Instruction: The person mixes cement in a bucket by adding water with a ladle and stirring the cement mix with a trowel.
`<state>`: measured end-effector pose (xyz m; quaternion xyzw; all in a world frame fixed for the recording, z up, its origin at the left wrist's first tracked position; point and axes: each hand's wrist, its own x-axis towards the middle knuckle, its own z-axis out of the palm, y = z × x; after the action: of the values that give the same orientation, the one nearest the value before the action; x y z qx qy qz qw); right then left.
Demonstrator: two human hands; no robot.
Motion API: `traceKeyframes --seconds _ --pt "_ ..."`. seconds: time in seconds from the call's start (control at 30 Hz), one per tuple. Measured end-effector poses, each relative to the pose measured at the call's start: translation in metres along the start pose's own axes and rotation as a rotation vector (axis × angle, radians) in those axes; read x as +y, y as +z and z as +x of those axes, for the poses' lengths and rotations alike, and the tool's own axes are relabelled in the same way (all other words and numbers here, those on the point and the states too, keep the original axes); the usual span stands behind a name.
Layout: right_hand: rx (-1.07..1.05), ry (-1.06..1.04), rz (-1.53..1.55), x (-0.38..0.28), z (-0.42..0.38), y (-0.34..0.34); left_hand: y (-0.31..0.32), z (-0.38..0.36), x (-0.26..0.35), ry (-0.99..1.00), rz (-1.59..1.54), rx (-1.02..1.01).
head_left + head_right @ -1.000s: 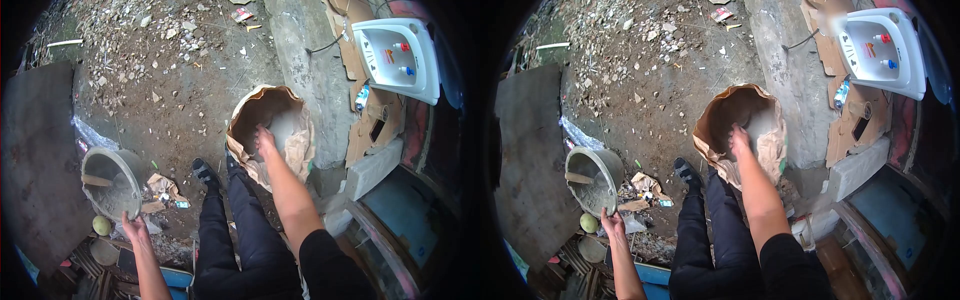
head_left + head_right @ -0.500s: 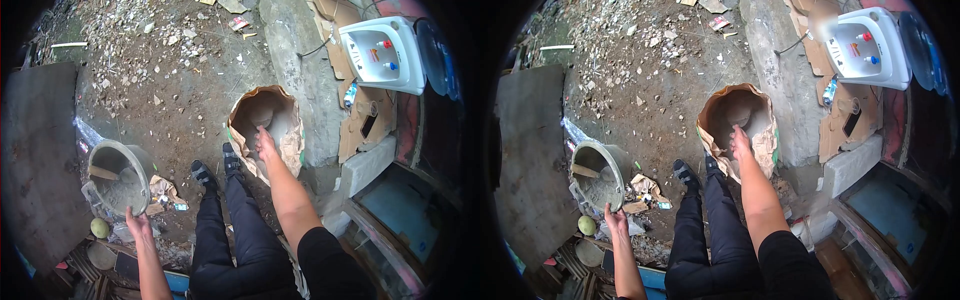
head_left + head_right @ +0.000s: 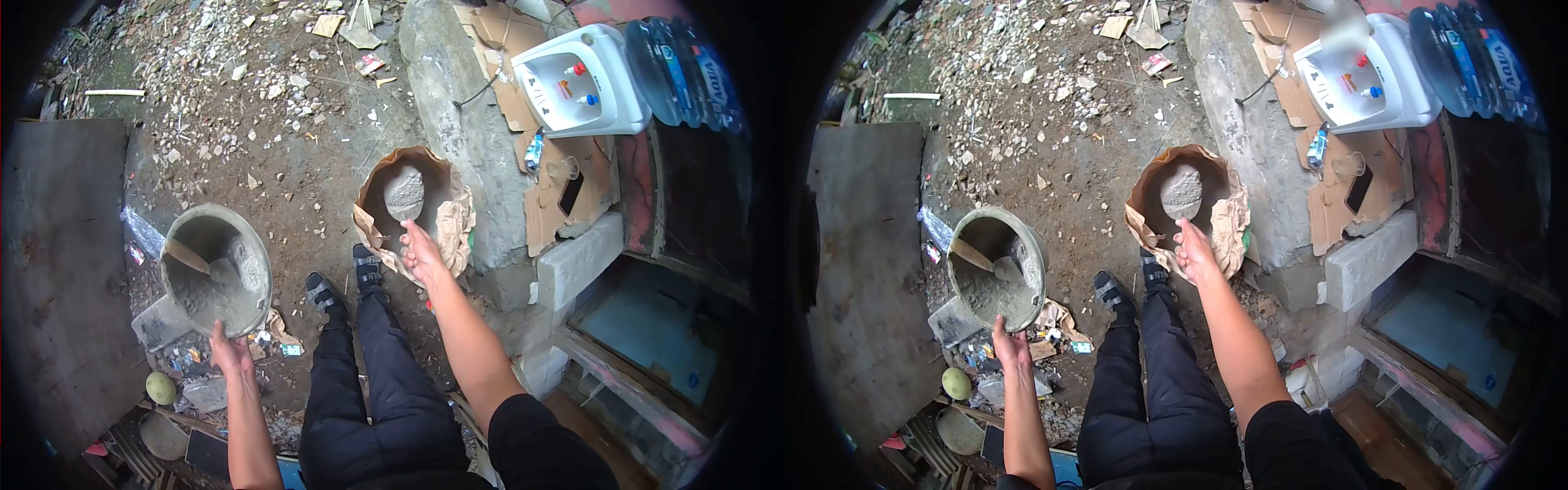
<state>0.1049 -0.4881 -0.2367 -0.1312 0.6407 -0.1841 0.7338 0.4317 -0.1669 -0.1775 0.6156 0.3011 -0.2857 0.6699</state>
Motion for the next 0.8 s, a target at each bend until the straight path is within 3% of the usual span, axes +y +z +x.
traceKeyframes --seconds 0.47,0.8 --pt "-0.039 -0.094 -0.093 0.007 -0.102 -0.006 0.060 -0.016 -0.007 0.023 0.149 -0.087" --pt "-0.088 -0.119 -0.161 -0.024 -0.155 -0.010 0.111 -0.037 -0.013 0.056 0.230 -0.174"
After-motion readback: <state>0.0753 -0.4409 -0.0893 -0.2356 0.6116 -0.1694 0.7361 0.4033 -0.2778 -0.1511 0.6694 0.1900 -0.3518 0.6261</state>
